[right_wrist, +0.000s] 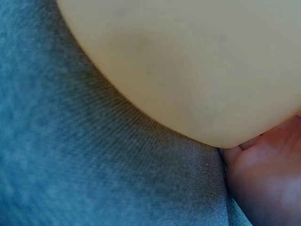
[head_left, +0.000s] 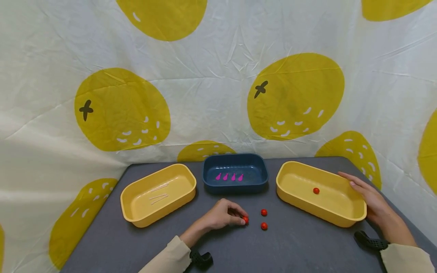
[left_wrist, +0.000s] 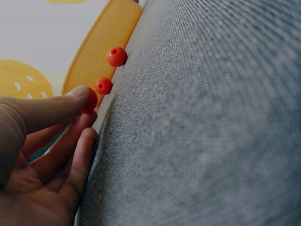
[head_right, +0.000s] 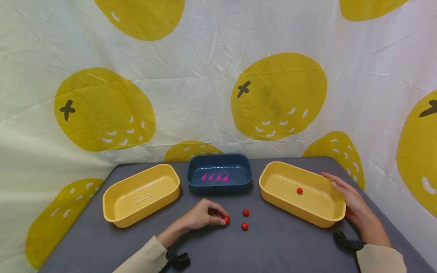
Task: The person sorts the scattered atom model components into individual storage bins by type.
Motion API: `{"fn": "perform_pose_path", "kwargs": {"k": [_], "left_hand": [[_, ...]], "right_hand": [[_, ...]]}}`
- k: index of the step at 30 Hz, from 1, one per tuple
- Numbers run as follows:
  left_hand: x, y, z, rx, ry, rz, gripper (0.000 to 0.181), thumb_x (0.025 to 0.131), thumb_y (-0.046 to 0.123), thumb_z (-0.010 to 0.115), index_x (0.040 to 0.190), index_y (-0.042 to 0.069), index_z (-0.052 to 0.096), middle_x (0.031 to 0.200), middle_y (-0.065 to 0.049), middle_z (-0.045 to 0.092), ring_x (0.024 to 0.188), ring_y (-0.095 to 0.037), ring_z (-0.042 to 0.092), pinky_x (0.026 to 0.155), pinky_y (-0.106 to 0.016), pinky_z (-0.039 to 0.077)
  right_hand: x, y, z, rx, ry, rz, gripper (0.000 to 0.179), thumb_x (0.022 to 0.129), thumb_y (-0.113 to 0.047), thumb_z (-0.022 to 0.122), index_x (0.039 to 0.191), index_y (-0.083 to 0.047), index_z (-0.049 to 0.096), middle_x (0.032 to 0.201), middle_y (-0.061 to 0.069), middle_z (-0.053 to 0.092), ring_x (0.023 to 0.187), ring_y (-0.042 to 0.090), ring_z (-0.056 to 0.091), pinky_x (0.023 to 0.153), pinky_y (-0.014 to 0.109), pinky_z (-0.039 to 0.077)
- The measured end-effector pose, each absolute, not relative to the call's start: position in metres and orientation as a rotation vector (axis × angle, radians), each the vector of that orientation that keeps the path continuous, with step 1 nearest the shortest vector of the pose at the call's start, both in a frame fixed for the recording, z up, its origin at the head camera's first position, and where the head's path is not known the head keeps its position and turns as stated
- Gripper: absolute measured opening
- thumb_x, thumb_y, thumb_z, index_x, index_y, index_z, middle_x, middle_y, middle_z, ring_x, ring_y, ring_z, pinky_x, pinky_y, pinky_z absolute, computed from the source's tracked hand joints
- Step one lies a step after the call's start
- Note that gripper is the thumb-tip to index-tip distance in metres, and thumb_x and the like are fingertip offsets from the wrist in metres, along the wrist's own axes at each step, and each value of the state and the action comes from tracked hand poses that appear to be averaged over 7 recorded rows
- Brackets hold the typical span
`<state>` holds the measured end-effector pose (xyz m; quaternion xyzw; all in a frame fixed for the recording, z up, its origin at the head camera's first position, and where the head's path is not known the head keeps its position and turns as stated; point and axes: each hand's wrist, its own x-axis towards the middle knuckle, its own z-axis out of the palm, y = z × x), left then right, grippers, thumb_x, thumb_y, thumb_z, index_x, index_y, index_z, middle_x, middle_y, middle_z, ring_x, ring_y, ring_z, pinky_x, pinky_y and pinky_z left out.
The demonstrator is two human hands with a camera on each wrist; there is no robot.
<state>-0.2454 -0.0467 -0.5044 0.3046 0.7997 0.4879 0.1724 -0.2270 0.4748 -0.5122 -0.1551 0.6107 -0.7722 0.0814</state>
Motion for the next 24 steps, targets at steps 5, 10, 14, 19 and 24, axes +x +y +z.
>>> {"fn": "perform_pose_path", "kwargs": {"k": [5, 10, 14, 19, 24], "left_hand": [[-0.245, -0.046, -0.503, 0.818, 2.241, 1.430, 0.016, 0.088, 0.012, 0.083, 0.104, 0.013, 0.083, 0.097, 0.002, 0.079, 0.080, -0.001, 0.063, 0.067, -0.016, 0.049], [-0.243, -0.044, -0.501, 0.790, 2.185, 1.504, 0.017, 0.089, 0.015, 0.082, 0.106, 0.014, 0.082, 0.098, 0.001, 0.080, 0.081, -0.004, 0.065, 0.068, -0.019, 0.050], [-0.240, -0.040, -0.499, 0.773, 2.119, 1.584, 0.018, 0.090, 0.017, 0.081, 0.107, 0.014, 0.082, 0.097, 0.000, 0.081, 0.080, -0.006, 0.070, 0.069, -0.021, 0.055], [-0.237, -0.036, -0.492, 0.743, 2.083, 1.674, 0.022, 0.090, 0.019, 0.082, 0.110, 0.011, 0.081, 0.100, 0.000, 0.080, 0.085, -0.006, 0.070, 0.073, -0.022, 0.056], [-0.239, -0.035, -0.486, 0.703, 2.065, 1.750, 0.029, 0.090, 0.020, 0.081, 0.115, 0.006, 0.079, 0.102, -0.001, 0.080, 0.086, -0.008, 0.070, 0.077, -0.025, 0.057]], "right_hand": [[-0.228, 0.475, -0.513, -0.487, 1.815, -2.301, 0.050, 0.115, -0.014, 0.024, 0.151, -0.031, 0.053, 0.135, -0.021, 0.066, 0.114, 0.006, 0.070, 0.088, 0.031, 0.062], [-0.228, 0.477, -0.514, -0.501, 1.779, -2.314, 0.052, 0.115, -0.013, 0.021, 0.150, -0.031, 0.054, 0.135, -0.020, 0.066, 0.115, 0.007, 0.070, 0.088, 0.032, 0.062], [-0.225, 0.478, -0.515, -0.484, 1.734, -2.327, 0.053, 0.115, -0.015, 0.020, 0.148, -0.033, 0.056, 0.135, -0.021, 0.066, 0.115, 0.008, 0.070, 0.088, 0.033, 0.062], [-0.225, 0.478, -0.516, -0.469, 1.759, -2.314, 0.052, 0.115, -0.015, 0.020, 0.148, -0.034, 0.056, 0.134, -0.023, 0.066, 0.115, 0.006, 0.070, 0.088, 0.033, 0.062], [-0.230, 0.477, -0.514, -0.481, 1.763, -2.303, 0.051, 0.115, -0.016, 0.022, 0.149, -0.034, 0.055, 0.135, -0.021, 0.066, 0.115, 0.007, 0.070, 0.088, 0.034, 0.062]]}}
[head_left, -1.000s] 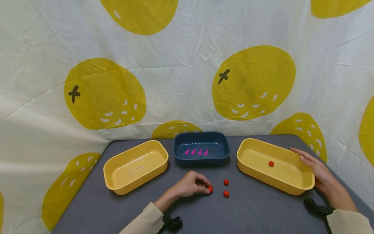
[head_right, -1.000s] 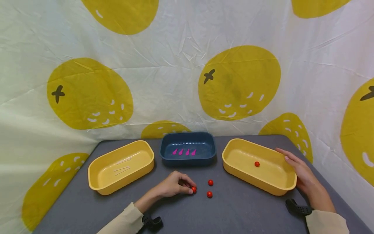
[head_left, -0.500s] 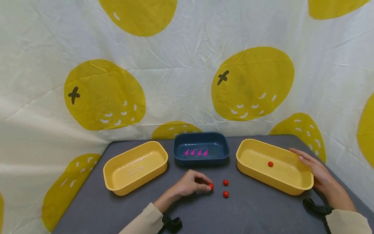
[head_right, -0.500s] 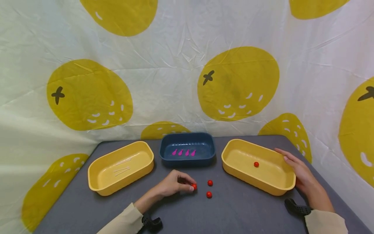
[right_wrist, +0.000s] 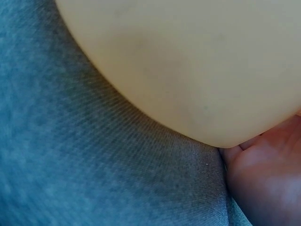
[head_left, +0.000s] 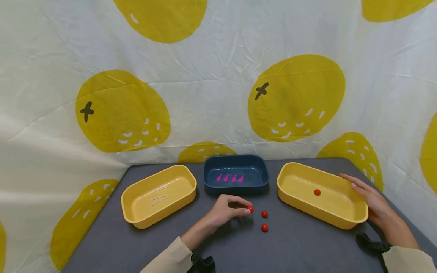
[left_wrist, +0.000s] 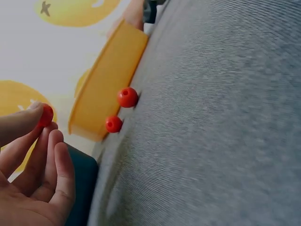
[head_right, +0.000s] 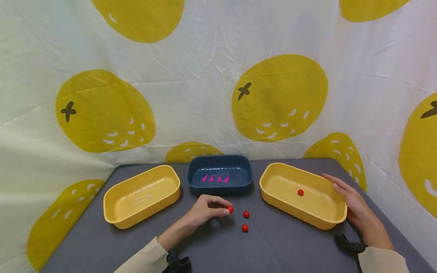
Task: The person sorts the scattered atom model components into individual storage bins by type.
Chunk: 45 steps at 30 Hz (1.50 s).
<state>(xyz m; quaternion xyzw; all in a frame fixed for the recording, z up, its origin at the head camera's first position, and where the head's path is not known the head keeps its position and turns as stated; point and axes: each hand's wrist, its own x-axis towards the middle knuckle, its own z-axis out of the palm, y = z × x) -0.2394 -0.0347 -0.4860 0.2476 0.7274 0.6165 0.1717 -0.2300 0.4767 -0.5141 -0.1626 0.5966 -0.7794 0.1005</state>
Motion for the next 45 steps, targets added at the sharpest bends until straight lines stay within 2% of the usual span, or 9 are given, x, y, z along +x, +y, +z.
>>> {"fn": "perform_pose_path", "kwargs": {"k": [6, 13, 15, 18, 20, 25, 36, 41, 45], "left_hand": [[-0.247, -0.027, -0.482, 0.673, 2.056, 1.808, 0.033, 0.091, 0.020, 0.081, 0.119, 0.004, 0.077, 0.105, -0.002, 0.080, 0.087, -0.009, 0.071, 0.082, -0.030, 0.060], [-0.250, -0.014, -0.470, 0.691, 2.085, 1.770, 0.025, 0.092, 0.027, 0.080, 0.115, 0.019, 0.080, 0.107, 0.001, 0.080, 0.097, -0.024, 0.072, 0.090, -0.041, 0.060], [-0.251, -0.008, -0.466, 0.705, 2.087, 1.765, 0.025, 0.092, 0.028, 0.080, 0.116, 0.020, 0.080, 0.107, 0.002, 0.080, 0.098, -0.023, 0.071, 0.093, -0.044, 0.059], [-0.254, 0.000, -0.461, 0.728, 2.094, 1.771, 0.030, 0.092, 0.028, 0.080, 0.119, 0.015, 0.079, 0.105, 0.002, 0.080, 0.092, -0.019, 0.070, 0.094, -0.051, 0.057], [-0.255, 0.006, -0.459, 0.726, 2.090, 1.787, 0.029, 0.092, 0.026, 0.079, 0.119, 0.014, 0.079, 0.106, 0.001, 0.080, 0.091, -0.019, 0.069, 0.094, -0.051, 0.057], [-0.256, 0.020, -0.455, 0.716, 2.043, 1.828, 0.025, 0.092, 0.023, 0.079, 0.116, 0.016, 0.080, 0.110, -0.002, 0.080, 0.095, -0.015, 0.072, 0.090, -0.036, 0.060], [-0.266, 0.061, -0.444, 0.678, 2.034, 1.836, 0.023, 0.092, 0.028, 0.080, 0.114, 0.021, 0.081, 0.104, 0.007, 0.079, 0.094, -0.012, 0.070, 0.087, -0.029, 0.058], [-0.271, 0.083, -0.440, 0.707, 2.056, 1.847, 0.022, 0.091, 0.022, 0.080, 0.113, 0.017, 0.081, 0.102, 0.006, 0.080, 0.090, -0.005, 0.069, 0.090, -0.033, 0.059], [-0.272, 0.102, -0.438, 0.723, 2.086, 1.844, 0.019, 0.091, 0.019, 0.081, 0.110, 0.016, 0.082, 0.099, 0.005, 0.080, 0.086, -0.002, 0.068, 0.095, -0.044, 0.059]], "right_hand": [[-0.230, 0.474, -0.517, -0.537, 1.702, -2.335, 0.053, 0.115, -0.012, 0.019, 0.152, -0.029, 0.052, 0.137, -0.017, 0.066, 0.118, 0.010, 0.070, 0.090, 0.034, 0.062], [-0.228, 0.474, -0.517, -0.559, 1.708, -2.336, 0.054, 0.115, -0.011, 0.018, 0.153, -0.029, 0.051, 0.139, -0.017, 0.065, 0.118, 0.010, 0.069, 0.090, 0.033, 0.062], [-0.227, 0.474, -0.516, -0.557, 1.717, -2.336, 0.054, 0.115, -0.011, 0.018, 0.153, -0.029, 0.052, 0.138, -0.017, 0.065, 0.118, 0.009, 0.070, 0.090, 0.033, 0.062], [-0.227, 0.475, -0.515, -0.559, 1.704, -2.343, 0.054, 0.115, -0.012, 0.018, 0.152, -0.028, 0.052, 0.138, -0.017, 0.065, 0.118, 0.010, 0.069, 0.090, 0.032, 0.062], [-0.227, 0.474, -0.515, -0.536, 1.710, -2.349, 0.053, 0.115, -0.013, 0.019, 0.152, -0.029, 0.053, 0.137, -0.017, 0.066, 0.117, 0.009, 0.070, 0.089, 0.032, 0.062], [-0.227, 0.474, -0.515, -0.455, 1.780, -2.335, 0.049, 0.115, -0.016, 0.023, 0.152, -0.030, 0.052, 0.134, -0.020, 0.066, 0.115, 0.007, 0.070, 0.088, 0.032, 0.062], [-0.226, 0.477, -0.516, -0.411, 1.844, -2.319, 0.048, 0.115, -0.017, 0.025, 0.151, -0.032, 0.053, 0.133, -0.022, 0.066, 0.113, 0.006, 0.070, 0.087, 0.030, 0.062], [-0.227, 0.476, -0.517, -0.485, 1.768, -2.340, 0.051, 0.115, -0.014, 0.021, 0.150, -0.031, 0.054, 0.136, -0.019, 0.066, 0.116, 0.007, 0.069, 0.090, 0.031, 0.061], [-0.227, 0.475, -0.518, -0.534, 1.719, -2.352, 0.053, 0.115, -0.012, 0.019, 0.151, -0.029, 0.054, 0.138, -0.016, 0.066, 0.118, 0.009, 0.069, 0.091, 0.032, 0.061]]}}
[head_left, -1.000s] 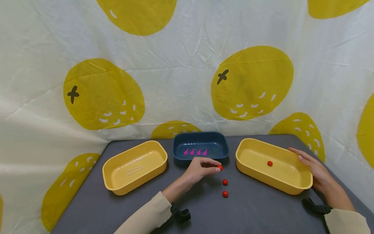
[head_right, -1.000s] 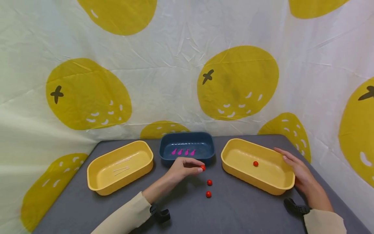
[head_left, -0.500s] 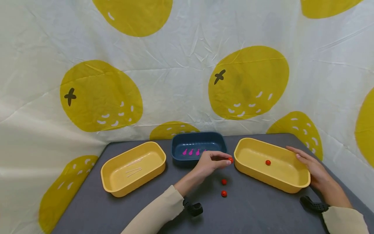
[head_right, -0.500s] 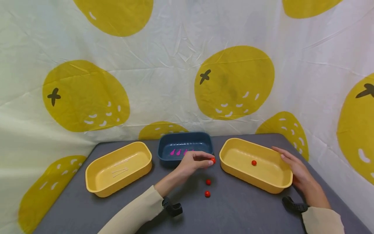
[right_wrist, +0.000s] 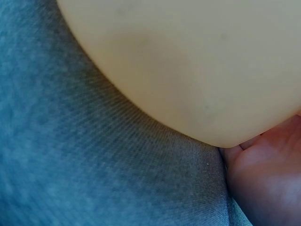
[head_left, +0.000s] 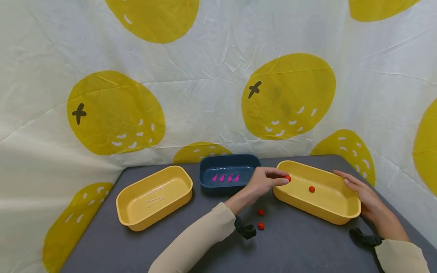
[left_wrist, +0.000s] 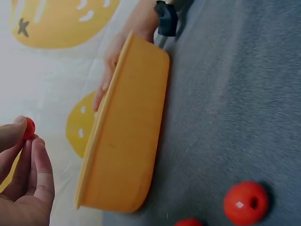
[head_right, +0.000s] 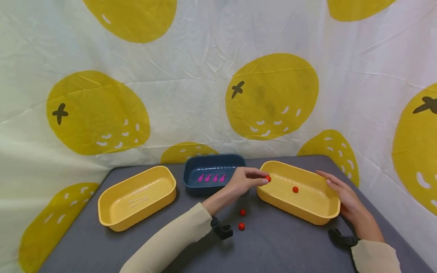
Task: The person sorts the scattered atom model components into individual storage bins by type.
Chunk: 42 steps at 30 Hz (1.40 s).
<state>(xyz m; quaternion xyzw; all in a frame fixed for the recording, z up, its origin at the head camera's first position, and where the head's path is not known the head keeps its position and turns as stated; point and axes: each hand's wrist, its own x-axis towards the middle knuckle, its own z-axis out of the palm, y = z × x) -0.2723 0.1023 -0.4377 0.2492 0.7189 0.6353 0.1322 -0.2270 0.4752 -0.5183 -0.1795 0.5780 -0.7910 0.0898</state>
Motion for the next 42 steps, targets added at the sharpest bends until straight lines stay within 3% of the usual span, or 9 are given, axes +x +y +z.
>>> {"fn": "perform_pose_path", "kwargs": {"k": [3, 9, 19, 30, 35, 42], "left_hand": [[-0.273, 0.115, -0.437, 0.722, 2.088, 1.839, 0.019, 0.091, 0.016, 0.080, 0.110, 0.014, 0.082, 0.097, 0.004, 0.080, 0.084, -0.001, 0.067, 0.096, -0.046, 0.059], [-0.274, 0.138, -0.438, 0.680, 2.127, 1.814, 0.017, 0.089, 0.014, 0.081, 0.106, 0.013, 0.083, 0.093, 0.004, 0.080, 0.081, 0.000, 0.067, 0.080, -0.023, 0.057], [-0.283, 0.179, -0.436, 0.523, 2.332, 1.665, 0.008, 0.085, 0.019, 0.085, 0.093, 0.021, 0.084, 0.084, 0.013, 0.077, 0.079, 0.000, 0.064, 0.074, -0.021, 0.052], [-0.296, 0.197, -0.439, 0.488, 2.377, 1.580, 0.004, 0.086, 0.009, 0.084, 0.089, 0.012, 0.083, 0.083, 0.004, 0.077, 0.071, -0.007, 0.066, 0.069, -0.023, 0.054], [-0.302, 0.202, -0.441, 0.558, 2.451, 1.447, 0.005, 0.085, 0.006, 0.083, 0.089, 0.009, 0.083, 0.083, 0.002, 0.077, 0.069, -0.005, 0.062, 0.068, -0.022, 0.054], [-0.309, 0.205, -0.447, 0.741, 2.639, 1.064, 0.004, 0.084, 0.008, 0.083, 0.083, 0.012, 0.083, 0.079, 0.005, 0.073, 0.071, -0.006, 0.052, 0.058, -0.017, 0.040]], "right_hand": [[-0.228, 0.475, -0.518, -0.544, 1.697, -2.352, 0.054, 0.115, -0.012, 0.018, 0.151, -0.028, 0.054, 0.138, -0.016, 0.066, 0.118, 0.010, 0.069, 0.090, 0.033, 0.061], [-0.229, 0.476, -0.516, -0.526, 1.720, -2.344, 0.053, 0.115, -0.012, 0.019, 0.149, -0.029, 0.055, 0.136, -0.017, 0.067, 0.116, 0.009, 0.070, 0.090, 0.032, 0.062], [-0.227, 0.479, -0.513, -0.443, 1.823, -2.309, 0.049, 0.115, -0.016, 0.023, 0.152, -0.032, 0.051, 0.134, -0.021, 0.066, 0.114, 0.007, 0.070, 0.088, 0.032, 0.062], [-0.229, 0.476, -0.513, -0.464, 1.825, -2.304, 0.049, 0.115, -0.015, 0.024, 0.157, -0.027, 0.045, 0.136, -0.020, 0.065, 0.116, 0.008, 0.069, 0.089, 0.032, 0.062], [-0.228, 0.476, -0.511, -0.459, 1.845, -2.302, 0.048, 0.115, -0.016, 0.025, 0.158, -0.027, 0.045, 0.135, -0.021, 0.065, 0.115, 0.006, 0.069, 0.089, 0.031, 0.062], [-0.228, 0.475, -0.511, -0.438, 1.843, -2.300, 0.048, 0.115, -0.017, 0.025, 0.157, -0.028, 0.046, 0.135, -0.020, 0.065, 0.116, 0.007, 0.069, 0.089, 0.032, 0.062]]}}
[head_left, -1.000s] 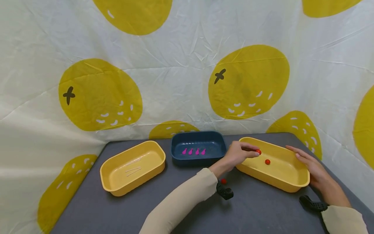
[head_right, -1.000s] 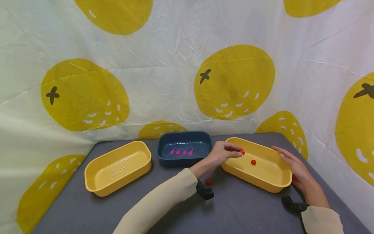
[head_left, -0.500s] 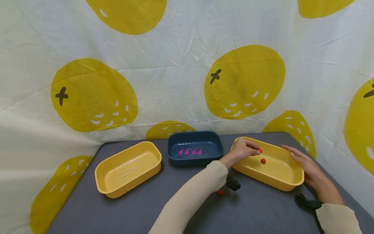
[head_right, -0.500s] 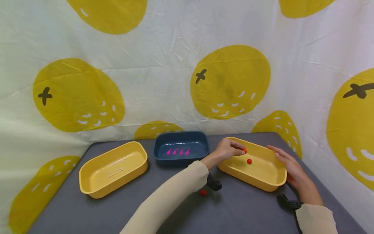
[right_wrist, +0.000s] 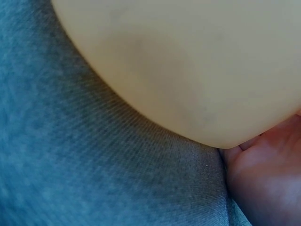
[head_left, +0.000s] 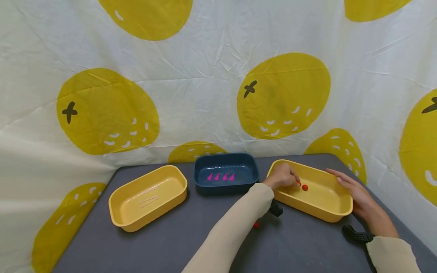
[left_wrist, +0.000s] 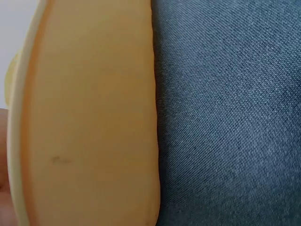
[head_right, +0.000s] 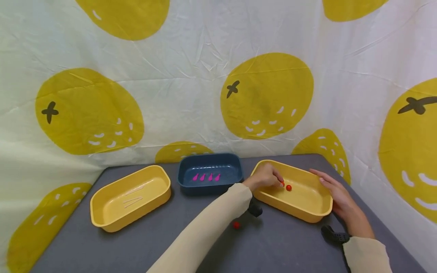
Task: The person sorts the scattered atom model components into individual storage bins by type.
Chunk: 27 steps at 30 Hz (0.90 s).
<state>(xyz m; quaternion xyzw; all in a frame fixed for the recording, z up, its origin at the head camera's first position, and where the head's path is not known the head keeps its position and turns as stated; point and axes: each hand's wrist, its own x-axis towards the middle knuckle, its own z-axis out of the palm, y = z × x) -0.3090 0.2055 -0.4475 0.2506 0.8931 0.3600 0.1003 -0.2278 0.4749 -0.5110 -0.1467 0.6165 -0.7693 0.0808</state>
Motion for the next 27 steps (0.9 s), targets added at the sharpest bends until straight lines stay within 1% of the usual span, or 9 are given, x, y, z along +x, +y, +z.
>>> {"fn": "perform_pose_path", "kwargs": {"k": [3, 8, 10, 12, 17, 19, 22, 27], "left_hand": [[-0.307, 0.207, -0.448, 0.732, 2.680, 0.955, 0.004, 0.083, 0.009, 0.084, 0.084, 0.013, 0.084, 0.079, 0.007, 0.072, 0.075, -0.007, 0.052, 0.061, -0.017, 0.040], [-0.305, 0.207, -0.448, 0.769, 2.712, 0.843, 0.005, 0.086, 0.013, 0.083, 0.090, 0.012, 0.085, 0.090, 0.006, 0.077, 0.087, -0.007, 0.056, 0.076, -0.016, 0.044], [-0.306, 0.206, -0.449, 0.786, 2.716, 0.819, 0.005, 0.088, 0.014, 0.081, 0.091, 0.012, 0.085, 0.092, 0.006, 0.078, 0.089, -0.007, 0.056, 0.079, -0.016, 0.044], [-0.307, 0.207, -0.451, 0.776, 2.716, 0.824, 0.005, 0.088, 0.014, 0.081, 0.090, 0.013, 0.085, 0.091, 0.006, 0.077, 0.088, -0.007, 0.055, 0.078, -0.016, 0.044], [-0.311, 0.212, -0.455, 0.726, 2.725, 0.851, 0.004, 0.086, 0.013, 0.082, 0.089, 0.015, 0.084, 0.086, 0.007, 0.074, 0.079, -0.007, 0.052, 0.065, -0.016, 0.042], [-0.313, 0.213, -0.457, 0.709, 2.720, 0.861, 0.006, 0.086, 0.012, 0.082, 0.090, 0.015, 0.084, 0.086, 0.007, 0.073, 0.076, -0.008, 0.052, 0.062, -0.016, 0.041], [-0.314, 0.215, -0.458, 0.695, 2.699, 0.879, 0.009, 0.086, 0.010, 0.081, 0.091, 0.015, 0.084, 0.087, 0.007, 0.072, 0.076, -0.008, 0.051, 0.062, -0.017, 0.042], [-0.314, 0.215, -0.459, 0.664, 2.638, 0.968, 0.011, 0.085, 0.005, 0.080, 0.092, 0.012, 0.084, 0.089, 0.005, 0.072, 0.075, -0.010, 0.052, 0.060, -0.019, 0.043]], "right_hand": [[-0.229, 0.474, -0.511, -0.431, 1.863, -2.290, 0.047, 0.115, -0.017, 0.026, 0.157, -0.028, 0.045, 0.136, -0.021, 0.065, 0.116, 0.006, 0.069, 0.089, 0.031, 0.061], [-0.231, 0.472, -0.513, -0.423, 1.885, -2.282, 0.047, 0.115, -0.019, 0.027, 0.158, -0.027, 0.043, 0.135, -0.022, 0.064, 0.116, 0.005, 0.068, 0.090, 0.030, 0.061], [-0.231, 0.472, -0.514, -0.441, 1.880, -2.283, 0.047, 0.115, -0.018, 0.026, 0.158, -0.027, 0.044, 0.136, -0.021, 0.064, 0.116, 0.006, 0.068, 0.090, 0.030, 0.061], [-0.230, 0.472, -0.514, -0.461, 1.865, -2.286, 0.048, 0.115, -0.017, 0.025, 0.158, -0.027, 0.044, 0.136, -0.021, 0.065, 0.117, 0.006, 0.068, 0.090, 0.030, 0.061], [-0.230, 0.471, -0.513, -0.468, 1.855, -2.306, 0.047, 0.115, -0.018, 0.027, 0.158, -0.026, 0.044, 0.137, -0.020, 0.065, 0.117, 0.006, 0.069, 0.090, 0.030, 0.061], [-0.229, 0.471, -0.512, -0.464, 1.851, -2.314, 0.047, 0.115, -0.018, 0.027, 0.158, -0.026, 0.044, 0.136, -0.020, 0.065, 0.117, 0.006, 0.069, 0.090, 0.030, 0.061], [-0.229, 0.471, -0.512, -0.474, 1.845, -2.312, 0.048, 0.115, -0.017, 0.026, 0.158, -0.025, 0.044, 0.137, -0.019, 0.065, 0.118, 0.006, 0.068, 0.091, 0.031, 0.061], [-0.228, 0.472, -0.515, -0.501, 1.810, -2.321, 0.049, 0.115, -0.015, 0.024, 0.158, -0.025, 0.044, 0.139, -0.018, 0.064, 0.120, 0.007, 0.068, 0.092, 0.030, 0.061]]}}
